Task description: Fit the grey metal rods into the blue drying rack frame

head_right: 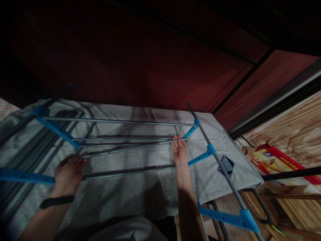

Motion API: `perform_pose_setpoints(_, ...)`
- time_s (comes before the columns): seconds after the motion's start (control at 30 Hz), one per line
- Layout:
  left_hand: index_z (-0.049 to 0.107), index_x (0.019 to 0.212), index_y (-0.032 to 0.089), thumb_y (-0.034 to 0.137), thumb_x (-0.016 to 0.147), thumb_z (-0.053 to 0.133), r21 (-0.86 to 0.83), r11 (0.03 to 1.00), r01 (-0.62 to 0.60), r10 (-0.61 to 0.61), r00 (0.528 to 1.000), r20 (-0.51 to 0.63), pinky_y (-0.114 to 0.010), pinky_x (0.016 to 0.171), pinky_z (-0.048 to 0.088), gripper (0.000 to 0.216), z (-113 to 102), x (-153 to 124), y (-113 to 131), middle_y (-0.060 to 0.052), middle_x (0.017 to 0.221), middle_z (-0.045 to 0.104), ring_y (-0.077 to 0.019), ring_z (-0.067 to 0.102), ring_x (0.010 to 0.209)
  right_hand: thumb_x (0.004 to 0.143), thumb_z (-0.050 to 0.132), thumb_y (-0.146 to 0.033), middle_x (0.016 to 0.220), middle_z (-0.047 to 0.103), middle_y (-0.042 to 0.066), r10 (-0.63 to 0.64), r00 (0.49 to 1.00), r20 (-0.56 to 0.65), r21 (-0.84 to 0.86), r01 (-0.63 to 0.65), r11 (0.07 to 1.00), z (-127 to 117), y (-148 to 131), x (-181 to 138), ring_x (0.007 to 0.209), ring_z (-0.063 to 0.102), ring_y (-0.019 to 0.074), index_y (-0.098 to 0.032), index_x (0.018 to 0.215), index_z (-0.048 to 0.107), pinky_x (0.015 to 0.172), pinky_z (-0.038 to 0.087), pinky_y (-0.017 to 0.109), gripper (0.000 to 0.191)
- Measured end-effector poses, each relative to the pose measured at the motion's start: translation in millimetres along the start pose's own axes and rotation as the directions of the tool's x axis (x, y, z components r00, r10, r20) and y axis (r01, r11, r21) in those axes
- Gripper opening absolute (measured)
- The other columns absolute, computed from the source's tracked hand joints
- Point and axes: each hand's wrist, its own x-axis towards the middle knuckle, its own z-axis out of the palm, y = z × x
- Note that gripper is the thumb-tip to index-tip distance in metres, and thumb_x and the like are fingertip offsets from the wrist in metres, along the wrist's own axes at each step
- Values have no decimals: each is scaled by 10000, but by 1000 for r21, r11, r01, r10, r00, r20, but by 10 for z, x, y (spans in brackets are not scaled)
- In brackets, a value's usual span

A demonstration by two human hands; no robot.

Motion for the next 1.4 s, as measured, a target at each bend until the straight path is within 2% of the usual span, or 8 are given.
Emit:
perform_pose_setpoints(0.2,593,782,173,-4,598,669,5,1000,-13,13,996,-93,-219,628,557,266,67,-41,4,34,602,663,-104,599,575,847,781,-219,929,794,-6,-21,999,24,-25,22,999,127,-50,103,902,757,142,-249,924,709,883,622,316,110)
perform_pose_setpoints(0.5,570,758,172,-26,647,645,2,1000,-8,8,995,-95,-198,597,553,239,119,-90,33,36,600,654,-94,588,559,819,832,-228,882,785,-28,8,1000,-22,-11,-8,1000,211,-44,223,811,741,116,-239,809,663,830,612,275,170)
perform_pose_setpoints(0.73,579,766,167,-52,664,631,-12,1000,-12,11,996,-85,-202,609,561,247,167,-157,32,30,600,643,-102,592,573,851,781,-186,872,788,-23,11,1000,-17,12,-11,1000,184,-66,263,791,734,107,-233,783,664,779,611,244,144)
perform_pose_setpoints(1.07,582,782,160,-59,673,623,7,1000,-11,11,997,-83,-212,601,555,249,206,-207,20,25,605,648,-109,607,565,846,790,-197,899,792,-18,-14,1000,-10,-34,14,999,150,-101,277,843,744,117,-234,835,689,817,608,258,108)
perform_pose_setpoints(1.27,576,785,172,-37,650,654,1,1000,-10,10,998,-61,-215,605,562,260,211,-248,78,26,617,658,-115,630,589,841,813,-259,925,788,-17,-46,999,-4,-72,46,996,133,-99,276,895,746,129,-241,818,668,877,601,292,148)
perform_pose_setpoints(1.4,573,781,171,-28,655,670,-29,999,-28,26,998,-57,-222,630,568,254,221,-242,130,28,633,666,-118,644,631,847,802,-240,922,786,-18,-38,999,0,-53,38,998,145,-108,271,898,743,125,-238,829,680,885,596,284,124)
